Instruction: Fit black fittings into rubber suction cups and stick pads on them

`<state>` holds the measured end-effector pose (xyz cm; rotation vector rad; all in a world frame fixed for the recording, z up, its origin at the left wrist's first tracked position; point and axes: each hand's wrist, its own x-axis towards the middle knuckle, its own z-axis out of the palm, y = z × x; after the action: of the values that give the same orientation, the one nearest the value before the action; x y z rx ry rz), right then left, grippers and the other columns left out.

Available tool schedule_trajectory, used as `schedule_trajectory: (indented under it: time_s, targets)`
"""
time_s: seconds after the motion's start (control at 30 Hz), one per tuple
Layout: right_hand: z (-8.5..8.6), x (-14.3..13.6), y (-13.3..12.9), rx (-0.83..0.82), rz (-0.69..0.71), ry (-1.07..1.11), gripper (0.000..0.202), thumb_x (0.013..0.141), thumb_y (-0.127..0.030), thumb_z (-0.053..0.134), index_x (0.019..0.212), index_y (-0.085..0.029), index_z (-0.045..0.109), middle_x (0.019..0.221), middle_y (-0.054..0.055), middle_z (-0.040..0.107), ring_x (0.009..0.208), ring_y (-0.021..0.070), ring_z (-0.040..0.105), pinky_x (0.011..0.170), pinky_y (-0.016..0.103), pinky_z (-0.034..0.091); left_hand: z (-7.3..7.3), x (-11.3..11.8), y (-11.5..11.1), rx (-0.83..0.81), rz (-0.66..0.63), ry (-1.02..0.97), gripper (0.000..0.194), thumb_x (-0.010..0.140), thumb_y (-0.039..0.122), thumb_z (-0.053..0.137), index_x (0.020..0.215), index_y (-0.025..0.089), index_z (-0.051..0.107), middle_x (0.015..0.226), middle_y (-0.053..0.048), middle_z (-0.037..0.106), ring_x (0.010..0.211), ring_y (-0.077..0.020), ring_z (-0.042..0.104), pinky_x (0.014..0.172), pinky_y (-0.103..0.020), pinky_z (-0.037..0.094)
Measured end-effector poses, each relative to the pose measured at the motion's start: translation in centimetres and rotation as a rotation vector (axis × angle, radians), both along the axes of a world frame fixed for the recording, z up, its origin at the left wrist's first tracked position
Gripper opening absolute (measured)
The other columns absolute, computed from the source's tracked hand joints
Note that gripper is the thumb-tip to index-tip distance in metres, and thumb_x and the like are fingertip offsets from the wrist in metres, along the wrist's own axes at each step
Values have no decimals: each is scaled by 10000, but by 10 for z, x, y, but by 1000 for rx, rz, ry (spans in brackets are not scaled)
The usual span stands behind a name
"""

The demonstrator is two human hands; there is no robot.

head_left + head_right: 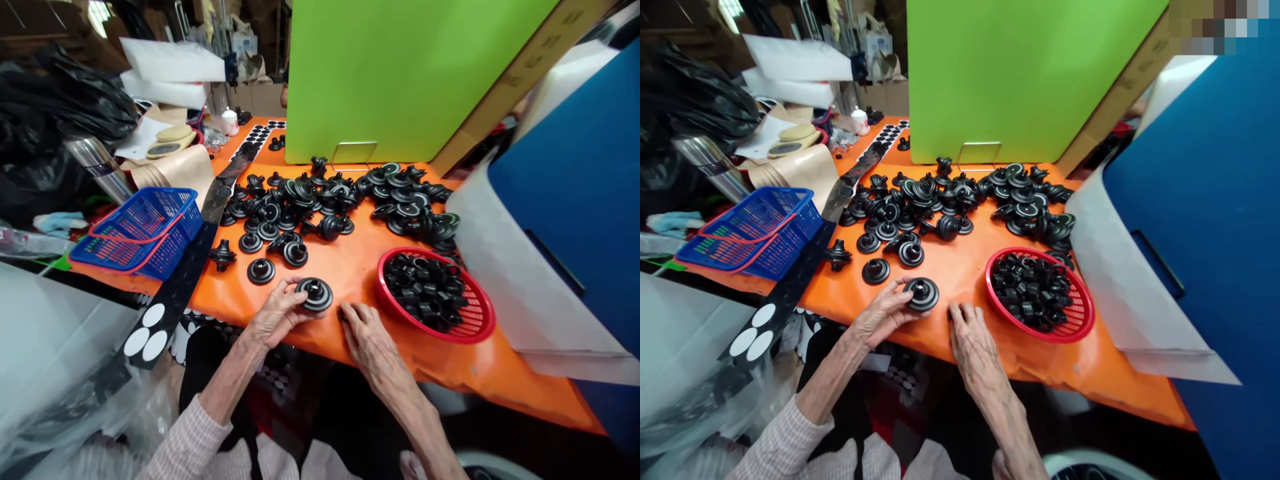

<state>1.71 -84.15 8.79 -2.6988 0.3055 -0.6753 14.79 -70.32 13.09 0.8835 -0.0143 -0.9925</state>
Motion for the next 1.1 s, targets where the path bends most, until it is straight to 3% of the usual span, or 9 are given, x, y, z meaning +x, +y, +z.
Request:
schedule_trajectory:
  time_s: [0.17,0.3,0.4,0.57,0.73,0.83,0.93,1.03,1.1]
  targets:
    - [32,-3,10,207,-34,-35,231,947,-266,444,1130,-199,568,966,89,632,799,200,648,707,344,563,-2,-6,9,8,4,26,279,700,139,726,953,111,611,1007,-84,675,912,-201,670,889,-409,544]
    - [54,3,32,301,-36,-117,253,938,-263,493,1179,-224,562,1030,79,640,853,187,664,787,336,563,0,-15,6,22,46,-9,402,667,141,764,1011,151,554,969,-59,680,910,-223,678,876,-480,546]
    - [55,8,41,279,-27,-134,270,940,-246,489,1198,-208,558,1052,92,632,911,194,657,814,339,564,1,-22,3,64,59,-110,468,657,226,788,1059,135,567,997,-83,689,917,-237,679,847,-445,563]
    - [41,9,41,243,-45,-141,301,939,-226,492,1232,-197,555,1039,99,614,897,192,655,783,327,577,0,-30,0,96,51,-219,520,666,351,786,1097,132,593,1055,-107,697,942,-249,676,804,-377,575]
    - [33,3,44,248,-17,-153,354,944,-226,461,1287,-243,545,1112,115,574,965,205,642,779,348,581,-6,-33,0,111,10,-252,468,713,342,766,1099,153,582,1110,-99,675,996,-218,658,829,-306,544]
    - [36,0,46,425,-75,-138,400,944,-291,454,1339,-248,501,1216,124,540,1087,221,599,900,416,541,-7,-32,2,120,16,-232,485,701,315,786,1097,164,552,1044,-74,678,880,-178,680,786,-288,548]
    - [41,0,44,767,-210,-86,502,899,-464,519,1338,-222,494,1219,122,572,1081,235,605,922,441,523,-5,-32,5,66,-27,-231,462,734,308,762,1117,172,541,1057,-70,672,794,-157,689,781,-311,560]
    - [43,4,43,1084,-150,-13,493,858,-533,556,1231,-211,574,1140,92,655,1060,240,621,918,412,517,-2,-32,7,2,-50,-263,441,751,277,749,1129,172,546,1134,-88,652,914,-191,679,800,-313,561]
    - [43,7,44,1138,-116,-17,438,844,-524,580,1143,-205,609,1072,76,684,1016,232,635,908,391,514,-2,-32,10,0,-47,-308,417,763,272,737,1124,162,561,1153,-97,645,965,-208,664,796,-305,561]
